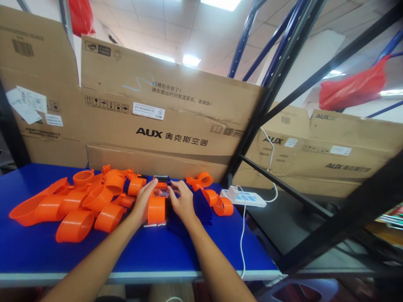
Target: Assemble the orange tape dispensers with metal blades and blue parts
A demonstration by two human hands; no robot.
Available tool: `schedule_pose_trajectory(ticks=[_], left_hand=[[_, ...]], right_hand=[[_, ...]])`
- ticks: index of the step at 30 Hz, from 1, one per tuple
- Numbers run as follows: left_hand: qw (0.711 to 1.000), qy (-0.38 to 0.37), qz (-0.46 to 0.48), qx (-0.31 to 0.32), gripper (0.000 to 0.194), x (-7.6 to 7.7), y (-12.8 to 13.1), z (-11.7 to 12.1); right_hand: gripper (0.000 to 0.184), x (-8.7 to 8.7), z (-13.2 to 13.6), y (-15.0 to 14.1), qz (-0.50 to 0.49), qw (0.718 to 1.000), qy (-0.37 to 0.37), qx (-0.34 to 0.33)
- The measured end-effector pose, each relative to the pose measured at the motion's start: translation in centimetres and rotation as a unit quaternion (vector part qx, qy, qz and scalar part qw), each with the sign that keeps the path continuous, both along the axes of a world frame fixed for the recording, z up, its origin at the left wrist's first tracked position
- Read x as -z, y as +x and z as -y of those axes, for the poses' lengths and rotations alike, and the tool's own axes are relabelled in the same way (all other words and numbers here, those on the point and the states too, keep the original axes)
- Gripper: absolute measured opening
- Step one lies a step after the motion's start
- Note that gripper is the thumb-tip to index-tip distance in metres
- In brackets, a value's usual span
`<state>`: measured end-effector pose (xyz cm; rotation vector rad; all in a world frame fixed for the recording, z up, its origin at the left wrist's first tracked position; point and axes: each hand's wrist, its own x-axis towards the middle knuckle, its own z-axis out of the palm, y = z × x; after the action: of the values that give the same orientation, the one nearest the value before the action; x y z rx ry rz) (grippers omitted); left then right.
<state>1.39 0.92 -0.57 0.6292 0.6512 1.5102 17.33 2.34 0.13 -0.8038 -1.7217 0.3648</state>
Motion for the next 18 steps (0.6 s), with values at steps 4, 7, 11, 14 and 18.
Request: schedule_pose_trajectory(ticks=[4, 7, 11, 14, 18], left_hand=[[0.999, 0.005, -0.032, -0.015, 0.042, 0.18, -0.11, 0.04], [0.999, 0.012, -0.041, -0.018, 0.043, 0.23, -0.01, -0.01], [0.999, 0.023, -0.042, -0.019, 0.042, 0.33, 0.32, -0.22], [0.999, 0.028, -0.041, -0.017, 0.042, 0.45, 0.49, -0.36], [0.999, 0.021, -0.039, -0.014, 0.042, 0.57, 0.27, -0.4]], right_hand=[[0.024, -0.13, 0.07, 0.04, 0.008, 1.0, 0.013, 0.005], [0.026, -0.28, 0.21, 0.0, 0.008, 1.0, 0.019, 0.01], [0.025, -0.48, 0.4, -0.1, -0.004, 1.0, 0.017, 0.01], [0.025, -0.59, 0.45, -0.18, -0.026, 1.0, 0.006, 0.008], [0.023, -0.59, 0.32, -0.21, -0.056, 0.998, -0.022, -0.009]])
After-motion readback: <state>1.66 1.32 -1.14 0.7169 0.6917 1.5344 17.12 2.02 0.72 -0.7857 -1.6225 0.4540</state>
